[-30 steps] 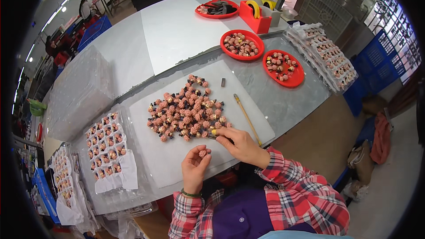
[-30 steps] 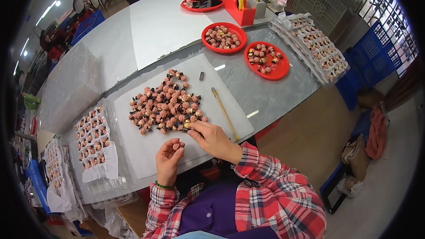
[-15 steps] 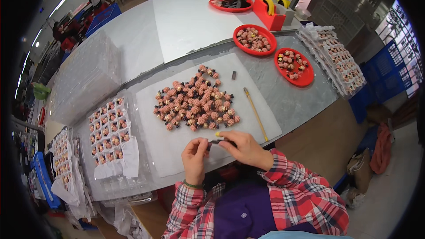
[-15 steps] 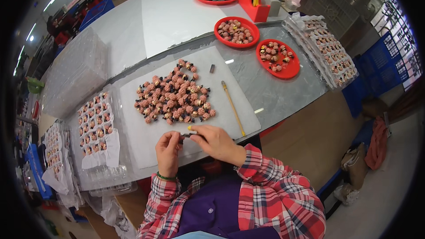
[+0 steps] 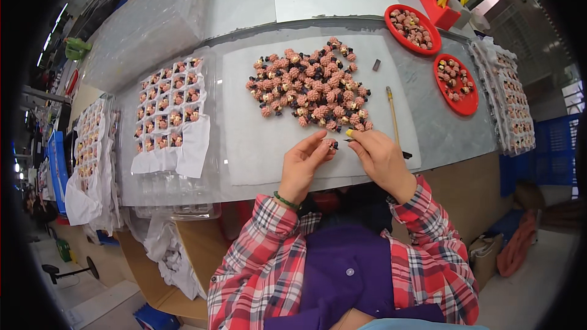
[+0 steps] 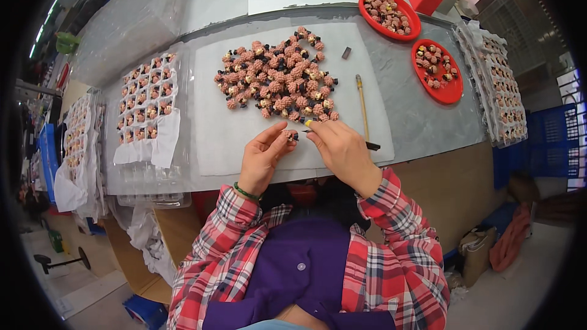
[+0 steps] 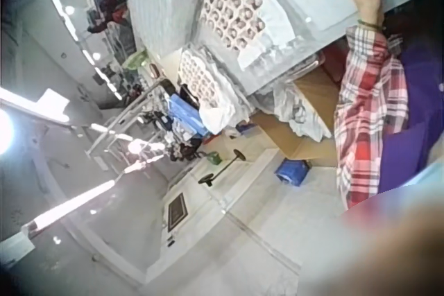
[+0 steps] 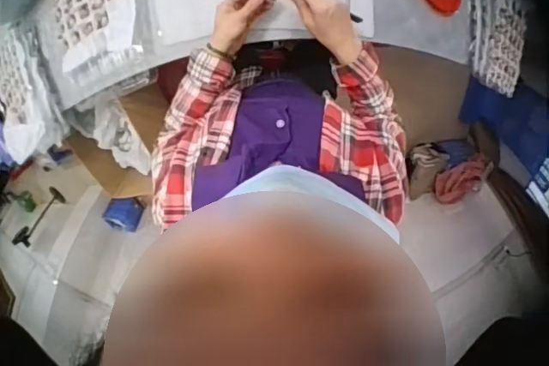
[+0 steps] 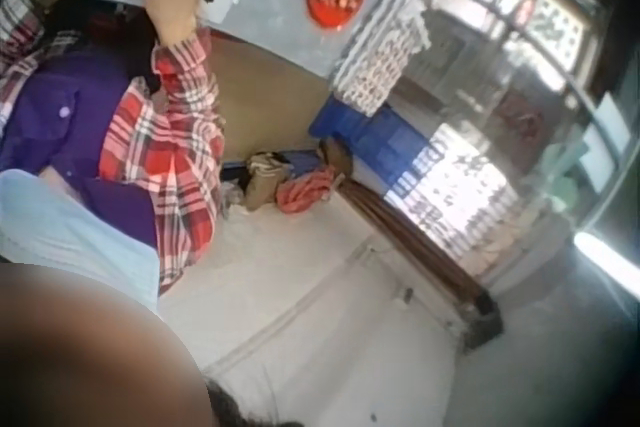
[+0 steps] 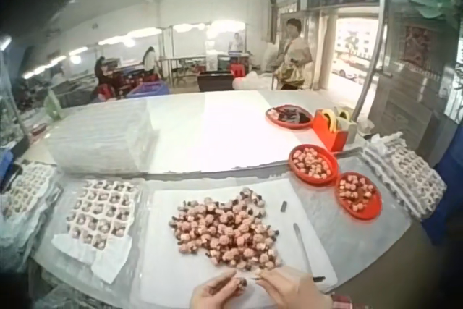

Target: Assembling small doll heads by attaching yellow hair components and placing them into a tray.

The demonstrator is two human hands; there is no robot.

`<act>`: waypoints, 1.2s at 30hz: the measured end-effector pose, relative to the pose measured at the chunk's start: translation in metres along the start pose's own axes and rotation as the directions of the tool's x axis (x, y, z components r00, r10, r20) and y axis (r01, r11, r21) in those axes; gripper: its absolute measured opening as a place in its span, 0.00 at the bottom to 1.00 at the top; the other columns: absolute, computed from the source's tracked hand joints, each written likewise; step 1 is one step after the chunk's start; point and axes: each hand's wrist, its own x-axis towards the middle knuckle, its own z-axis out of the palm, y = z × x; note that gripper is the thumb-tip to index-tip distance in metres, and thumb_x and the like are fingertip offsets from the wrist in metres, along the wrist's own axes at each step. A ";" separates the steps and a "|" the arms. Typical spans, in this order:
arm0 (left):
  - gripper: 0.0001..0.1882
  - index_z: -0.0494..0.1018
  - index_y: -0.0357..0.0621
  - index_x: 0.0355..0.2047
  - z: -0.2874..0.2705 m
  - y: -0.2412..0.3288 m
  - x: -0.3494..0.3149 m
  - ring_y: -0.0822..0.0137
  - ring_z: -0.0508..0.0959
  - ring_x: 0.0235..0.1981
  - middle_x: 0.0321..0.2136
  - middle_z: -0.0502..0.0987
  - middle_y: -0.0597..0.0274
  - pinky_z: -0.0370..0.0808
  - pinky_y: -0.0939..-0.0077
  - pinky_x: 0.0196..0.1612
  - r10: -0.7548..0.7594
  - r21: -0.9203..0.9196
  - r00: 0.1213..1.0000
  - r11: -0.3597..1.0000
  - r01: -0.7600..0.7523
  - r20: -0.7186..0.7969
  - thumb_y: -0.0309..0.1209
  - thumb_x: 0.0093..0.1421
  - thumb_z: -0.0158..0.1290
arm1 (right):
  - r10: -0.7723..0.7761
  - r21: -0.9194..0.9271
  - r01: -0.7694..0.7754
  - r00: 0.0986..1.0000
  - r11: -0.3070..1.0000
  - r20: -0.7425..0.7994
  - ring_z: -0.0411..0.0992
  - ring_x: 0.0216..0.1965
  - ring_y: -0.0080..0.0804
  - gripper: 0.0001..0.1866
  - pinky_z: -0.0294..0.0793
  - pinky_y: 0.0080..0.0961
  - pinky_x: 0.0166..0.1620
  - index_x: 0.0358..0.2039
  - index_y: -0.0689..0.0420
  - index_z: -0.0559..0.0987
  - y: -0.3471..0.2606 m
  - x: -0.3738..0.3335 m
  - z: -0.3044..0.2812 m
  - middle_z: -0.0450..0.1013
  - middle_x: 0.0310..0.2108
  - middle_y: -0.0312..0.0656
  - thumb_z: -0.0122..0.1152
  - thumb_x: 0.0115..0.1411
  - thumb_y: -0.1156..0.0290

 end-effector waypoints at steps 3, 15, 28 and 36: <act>0.19 0.65 0.32 0.50 -0.003 -0.002 0.000 0.69 0.76 0.38 0.39 0.75 0.57 0.74 0.77 0.44 -0.020 0.024 1.000 1.000 0.020 -0.004 0.27 0.60 0.50 | -0.035 -0.111 0.040 0.998 0.993 0.043 0.70 0.26 0.40 0.10 0.68 0.31 0.28 0.34 0.62 0.75 0.000 0.001 -0.001 0.71 0.24 0.44 0.61 0.51 0.72; 0.16 0.67 0.31 0.47 -0.002 -0.004 0.001 0.69 0.76 0.39 0.40 0.75 0.56 0.74 0.77 0.43 0.006 0.015 1.000 1.000 -0.007 0.029 0.26 0.59 0.50 | -0.183 -0.251 0.192 0.981 0.949 0.062 0.69 0.26 0.30 0.12 0.68 0.26 0.25 0.34 0.56 0.75 0.000 0.000 0.005 0.67 0.23 0.36 0.62 0.49 0.66; 0.16 0.67 0.31 0.46 -0.002 -0.004 0.001 0.71 0.75 0.40 0.40 0.75 0.56 0.73 0.79 0.43 0.011 0.046 0.999 0.999 -0.012 0.032 0.25 0.59 0.51 | -0.205 -0.271 0.212 0.977 0.939 0.054 0.68 0.26 0.31 0.12 0.67 0.26 0.25 0.34 0.57 0.75 0.003 -0.001 0.009 0.65 0.23 0.36 0.61 0.49 0.66; 0.16 0.67 0.31 0.46 -0.001 -0.003 0.001 0.71 0.75 0.39 0.40 0.76 0.56 0.73 0.79 0.43 0.008 0.044 1.000 0.999 -0.008 0.020 0.25 0.59 0.51 | -0.220 -0.293 0.227 0.974 0.929 0.057 0.67 0.25 0.30 0.12 0.66 0.26 0.24 0.34 0.57 0.75 0.004 -0.002 0.011 0.64 0.23 0.36 0.60 0.49 0.66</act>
